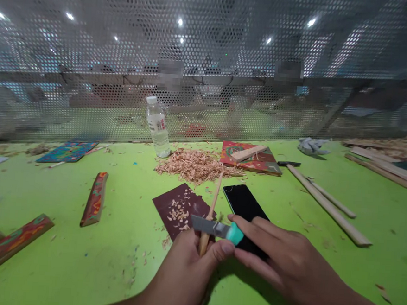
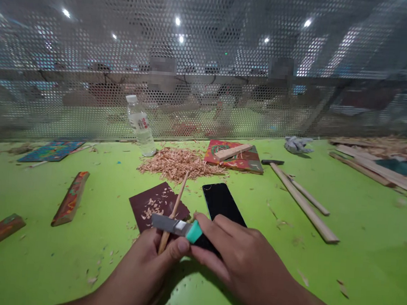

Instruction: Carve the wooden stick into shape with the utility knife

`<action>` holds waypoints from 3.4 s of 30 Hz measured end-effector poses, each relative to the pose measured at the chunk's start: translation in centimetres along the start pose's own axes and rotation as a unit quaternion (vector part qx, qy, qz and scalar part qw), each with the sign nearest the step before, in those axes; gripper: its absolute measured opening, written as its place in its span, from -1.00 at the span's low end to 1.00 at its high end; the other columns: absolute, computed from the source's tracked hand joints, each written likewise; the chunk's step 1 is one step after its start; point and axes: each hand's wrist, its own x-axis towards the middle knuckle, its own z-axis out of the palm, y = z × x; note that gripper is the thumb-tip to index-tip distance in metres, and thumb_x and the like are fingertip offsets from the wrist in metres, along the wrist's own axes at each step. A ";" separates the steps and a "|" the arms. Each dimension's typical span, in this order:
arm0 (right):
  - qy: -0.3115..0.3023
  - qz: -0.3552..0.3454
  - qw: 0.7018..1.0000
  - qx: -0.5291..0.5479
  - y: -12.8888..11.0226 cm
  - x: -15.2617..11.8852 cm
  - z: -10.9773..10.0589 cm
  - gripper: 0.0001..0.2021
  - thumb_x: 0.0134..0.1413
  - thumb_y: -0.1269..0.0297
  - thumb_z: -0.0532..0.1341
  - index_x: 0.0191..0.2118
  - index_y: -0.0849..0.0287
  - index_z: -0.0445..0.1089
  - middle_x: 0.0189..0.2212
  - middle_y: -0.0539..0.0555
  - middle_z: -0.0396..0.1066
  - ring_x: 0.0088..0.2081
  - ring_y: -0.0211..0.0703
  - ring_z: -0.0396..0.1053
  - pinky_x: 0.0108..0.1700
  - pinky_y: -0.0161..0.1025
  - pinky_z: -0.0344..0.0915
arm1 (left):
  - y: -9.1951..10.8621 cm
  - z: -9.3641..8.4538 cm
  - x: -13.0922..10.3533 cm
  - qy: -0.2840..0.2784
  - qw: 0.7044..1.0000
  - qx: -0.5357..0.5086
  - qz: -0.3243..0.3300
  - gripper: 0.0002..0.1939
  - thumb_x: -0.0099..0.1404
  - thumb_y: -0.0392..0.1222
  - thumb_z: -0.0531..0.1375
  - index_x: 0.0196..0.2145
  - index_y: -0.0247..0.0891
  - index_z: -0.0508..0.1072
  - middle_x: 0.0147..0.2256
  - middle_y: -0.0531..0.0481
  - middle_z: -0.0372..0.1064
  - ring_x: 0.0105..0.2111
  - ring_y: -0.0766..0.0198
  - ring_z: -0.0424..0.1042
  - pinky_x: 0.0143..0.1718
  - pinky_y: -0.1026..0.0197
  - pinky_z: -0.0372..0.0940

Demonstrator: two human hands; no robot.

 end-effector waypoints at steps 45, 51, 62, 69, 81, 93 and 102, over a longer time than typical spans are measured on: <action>-0.039 0.244 0.939 0.238 -1.4 0.8 -0.3 -0.74 0.10 0.05 0.43 -0.22 0.05 0.44 -0.45 -0.05 0.51 -0.42 -0.10 0.43 -0.40 -0.25 0.35 | 1.1 0.7 0.5 -0.017 0.965 -0.250 -0.070 -0.56 0.47 0.27 0.13 -0.08 -0.19 0.44 -0.15 -0.07 0.46 -0.12 0.12 0.42 -0.07 0.11 0.27; -0.048 0.252 0.918 0.302 -1.8 1.2 -0.2 -0.82 0.19 0.12 0.33 -0.16 0.06 0.53 -0.32 0.02 0.60 -0.28 -0.04 0.53 -0.20 -0.21 0.43 | 1.2 0.9 0.6 -0.041 0.963 -0.261 -0.055 -0.55 0.43 0.14 0.26 0.10 -0.20 0.45 -0.11 -0.07 0.50 -0.15 0.23 0.42 -0.07 0.21 0.26; 0.042 0.362 0.855 0.368 1.1 1.9 -1.5 -0.63 0.16 -0.14 0.38 -0.18 0.09 0.52 -0.45 -0.05 0.38 -0.47 -0.19 0.39 -0.50 -0.32 0.36 | 12.0 -1.3 -2.5 -0.097 0.942 0.307 -0.091 -0.59 0.44 0.16 0.12 -0.43 -0.17 0.41 -0.63 0.16 0.28 -0.65 0.38 0.21 -0.61 0.36 0.09; -0.006 0.369 0.831 0.416 1.4 2.0 -1.6 -0.63 0.17 -0.12 0.38 -0.17 0.10 0.50 -0.45 -0.05 0.35 -0.47 -0.20 0.37 -0.48 -0.32 0.36 | 14.0 -4.1 -1.9 0.069 0.966 0.247 0.034 -0.72 0.47 0.02 0.14 0.05 -0.03 0.49 -0.64 0.22 0.31 -0.72 0.37 0.18 -0.73 0.41 0.11; -0.035 0.304 0.879 0.365 1.6 1.8 -1.8 -0.68 0.18 -0.04 0.39 -0.16 0.12 0.59 -0.39 0.04 0.50 -0.38 -0.12 0.39 -0.40 -0.24 0.33 | 12.2 -4.7 -0.7 -0.126 0.923 0.357 -0.070 -0.47 0.44 0.28 0.17 0.24 0.07 0.39 0.20 -0.01 0.42 0.19 -0.02 0.38 0.14 0.02 0.34; -0.133 0.223 0.879 0.401 1.5 1.5 -2.6 -0.69 0.24 -0.02 0.37 -0.16 0.15 0.55 -0.31 0.04 0.51 -0.26 -0.09 0.44 -0.24 -0.24 0.35 | 5.7 -2.9 0.6 -0.286 0.905 0.040 -0.312 -0.53 0.26 0.24 0.37 -0.22 -0.27 0.55 -0.57 0.18 0.32 -0.75 0.52 0.05 -0.80 0.44 -0.07; -0.082 0.218 0.943 0.237 1.9 2.0 -2.0 -0.78 0.31 0.04 0.31 -0.19 0.08 0.46 -0.37 0.00 0.54 -0.37 -0.10 0.44 -0.33 -0.23 0.30 | 3.5 -1.4 0.4 -0.203 0.961 -0.060 -0.177 -0.58 0.28 0.10 0.42 -0.15 -0.18 0.36 -0.55 0.30 0.08 -0.70 0.55 -0.01 -0.72 0.42 -0.04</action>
